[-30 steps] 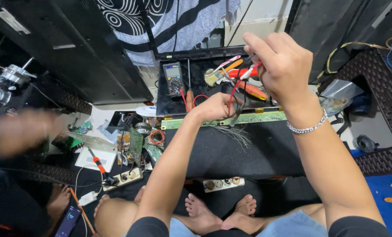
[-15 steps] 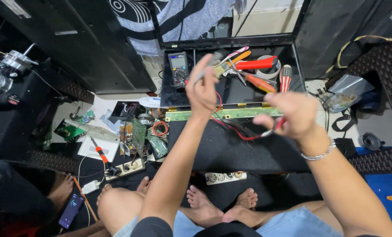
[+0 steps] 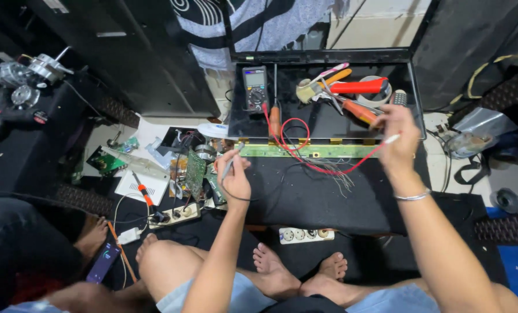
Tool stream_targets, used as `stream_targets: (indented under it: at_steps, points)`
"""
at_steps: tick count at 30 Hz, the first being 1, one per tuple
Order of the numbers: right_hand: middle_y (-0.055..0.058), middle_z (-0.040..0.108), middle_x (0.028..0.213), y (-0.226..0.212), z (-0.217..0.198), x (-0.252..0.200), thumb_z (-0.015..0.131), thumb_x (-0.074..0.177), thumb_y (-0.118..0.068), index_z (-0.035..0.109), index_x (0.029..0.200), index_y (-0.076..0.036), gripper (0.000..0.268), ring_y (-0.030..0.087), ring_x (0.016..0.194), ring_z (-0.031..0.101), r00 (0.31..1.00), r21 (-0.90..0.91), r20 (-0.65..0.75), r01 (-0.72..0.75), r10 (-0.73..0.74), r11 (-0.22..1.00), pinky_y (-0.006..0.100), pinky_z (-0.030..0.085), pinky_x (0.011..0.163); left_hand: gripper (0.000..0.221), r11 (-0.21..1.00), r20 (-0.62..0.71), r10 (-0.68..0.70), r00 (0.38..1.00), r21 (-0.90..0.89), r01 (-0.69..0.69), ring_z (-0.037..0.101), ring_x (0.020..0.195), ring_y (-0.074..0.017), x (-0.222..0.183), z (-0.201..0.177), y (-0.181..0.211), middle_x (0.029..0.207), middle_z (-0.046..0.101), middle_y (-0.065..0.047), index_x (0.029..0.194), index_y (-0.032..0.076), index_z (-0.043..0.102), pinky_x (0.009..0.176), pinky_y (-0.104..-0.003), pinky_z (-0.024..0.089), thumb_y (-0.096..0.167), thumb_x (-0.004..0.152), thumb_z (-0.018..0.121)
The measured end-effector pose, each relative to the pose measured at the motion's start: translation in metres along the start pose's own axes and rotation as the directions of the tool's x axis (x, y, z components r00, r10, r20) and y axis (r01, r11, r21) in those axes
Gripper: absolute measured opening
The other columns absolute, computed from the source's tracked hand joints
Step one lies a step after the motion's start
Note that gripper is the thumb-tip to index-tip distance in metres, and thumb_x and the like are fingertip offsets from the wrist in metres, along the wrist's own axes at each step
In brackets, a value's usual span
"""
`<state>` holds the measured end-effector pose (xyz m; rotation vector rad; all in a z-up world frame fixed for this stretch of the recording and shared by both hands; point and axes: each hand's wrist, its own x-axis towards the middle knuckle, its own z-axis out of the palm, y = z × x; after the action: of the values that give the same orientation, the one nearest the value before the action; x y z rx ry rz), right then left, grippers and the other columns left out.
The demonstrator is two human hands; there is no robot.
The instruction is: Testing a circuit board with a multimeter and then using a soldering iron to repair components.
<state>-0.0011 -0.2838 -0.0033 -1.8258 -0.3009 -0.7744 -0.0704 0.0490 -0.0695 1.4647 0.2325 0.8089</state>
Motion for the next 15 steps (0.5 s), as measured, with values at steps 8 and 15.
stream_targets:
  at_steps: [8,15]
  points:
    - [0.006,0.068,0.111,-0.037,0.15,0.029,0.067,0.102,-0.032,0.067,0.131,-0.025,0.03,0.035,0.091,0.072,0.905,-0.37,0.345,0.373,-0.247,0.851,0.048,0.058,0.075,0.02,0.959,-0.024,0.184,0.983,0.224,-0.174,0.076,0.09,-0.026,0.01,0.013,0.021,0.091,0.077,-0.013,0.116,0.012,0.075,0.084,-0.038,0.06,0.013,0.105,0.058]
    - [0.012,0.039,0.158,-0.037,0.245,0.098,0.077,0.09,-0.04,0.028,0.163,-0.032,0.088,0.056,0.116,0.062,0.761,-0.506,0.575,0.042,0.301,0.862,0.066,0.049,0.103,0.018,0.949,-0.034,0.217,0.976,0.244,-0.202,0.075,0.093,-0.029,0.013,0.014,0.014,0.092,0.077,-0.01,0.111,0.012,0.076,0.091,-0.039,0.056,0.017,0.104,0.059]
